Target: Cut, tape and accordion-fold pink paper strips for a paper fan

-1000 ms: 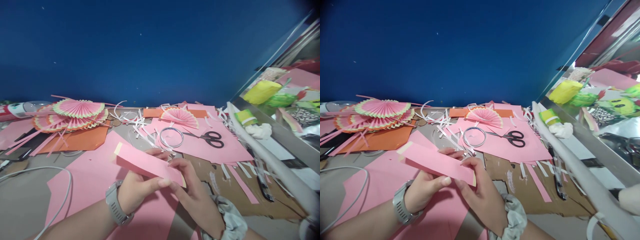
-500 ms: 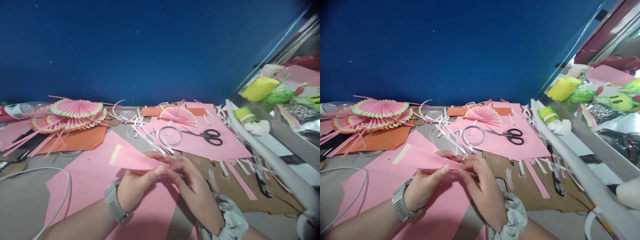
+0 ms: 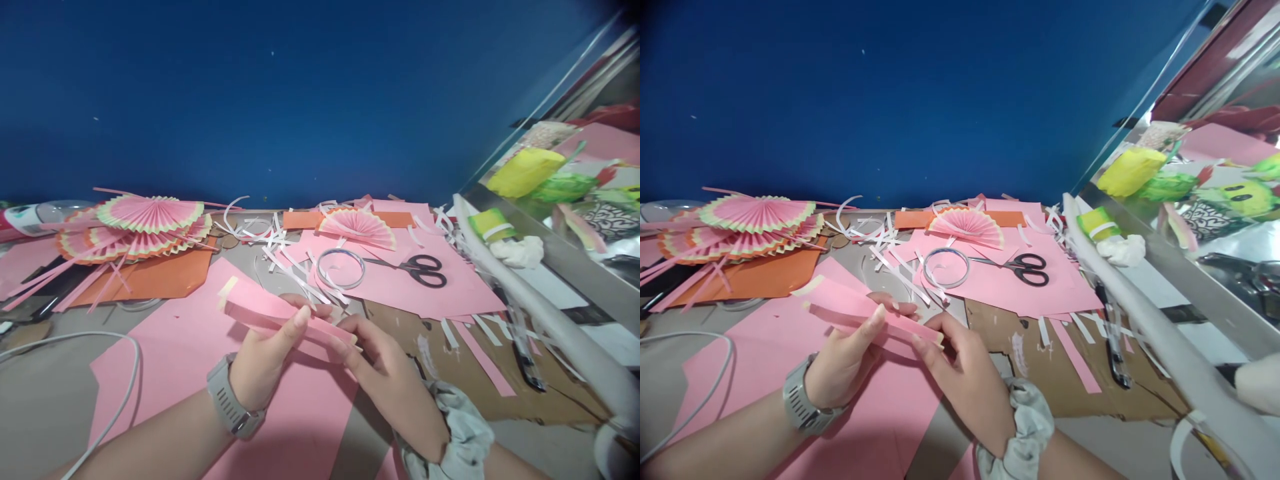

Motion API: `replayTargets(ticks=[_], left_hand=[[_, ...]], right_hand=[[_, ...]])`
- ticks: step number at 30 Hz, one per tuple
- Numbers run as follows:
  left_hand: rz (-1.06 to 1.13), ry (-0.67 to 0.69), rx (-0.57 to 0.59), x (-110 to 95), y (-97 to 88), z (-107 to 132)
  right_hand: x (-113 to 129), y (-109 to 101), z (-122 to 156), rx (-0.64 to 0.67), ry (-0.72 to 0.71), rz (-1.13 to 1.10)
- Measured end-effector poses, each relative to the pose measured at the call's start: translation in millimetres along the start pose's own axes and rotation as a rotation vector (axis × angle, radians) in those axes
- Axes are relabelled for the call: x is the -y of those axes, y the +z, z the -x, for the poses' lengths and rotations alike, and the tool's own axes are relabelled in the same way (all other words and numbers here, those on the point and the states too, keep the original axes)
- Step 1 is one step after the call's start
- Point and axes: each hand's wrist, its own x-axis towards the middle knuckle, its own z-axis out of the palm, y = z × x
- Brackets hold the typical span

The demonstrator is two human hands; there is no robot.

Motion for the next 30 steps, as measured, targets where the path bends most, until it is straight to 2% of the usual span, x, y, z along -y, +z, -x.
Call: replayTargets(ticks=[2,5,8,11,15,20,26,30], left_hand=[[0.037,-0.01,-0.022,-2,0.5,0],[0.085,0.04,-0.117,-5,0.2,-3],[0.054,0.133,-0.205,-6,-1.6,-8],[0.036,0.145,-0.277,-6,-3.0,-11],[0.115,0.136,-0.292,-8,-2.7,-12],[0.091,0.169,-0.33,-12,-3.5,-13],[0.005,0.07,-0.19,-9,-2.0,-11],[-0.192,-0.112,0.015,-19,-4.2,-13]], right_hand=[[1,-1,-1,-0.061,0.002,-0.049],[1,-1,-2,-0.127,0.005,-0.186],[0,-1,-3,-0.168,0.004,-0.297],[0,0,-4,-0.21,0.01,-0.338],[0,0,-5,-0.227,0.031,-0.388],[-3,-4,-8,-0.307,0.018,-0.428],[-9,-18,-15,-0.533,-0.033,-0.346],[-9,-27,-20,-0.613,-0.02,-0.355]])
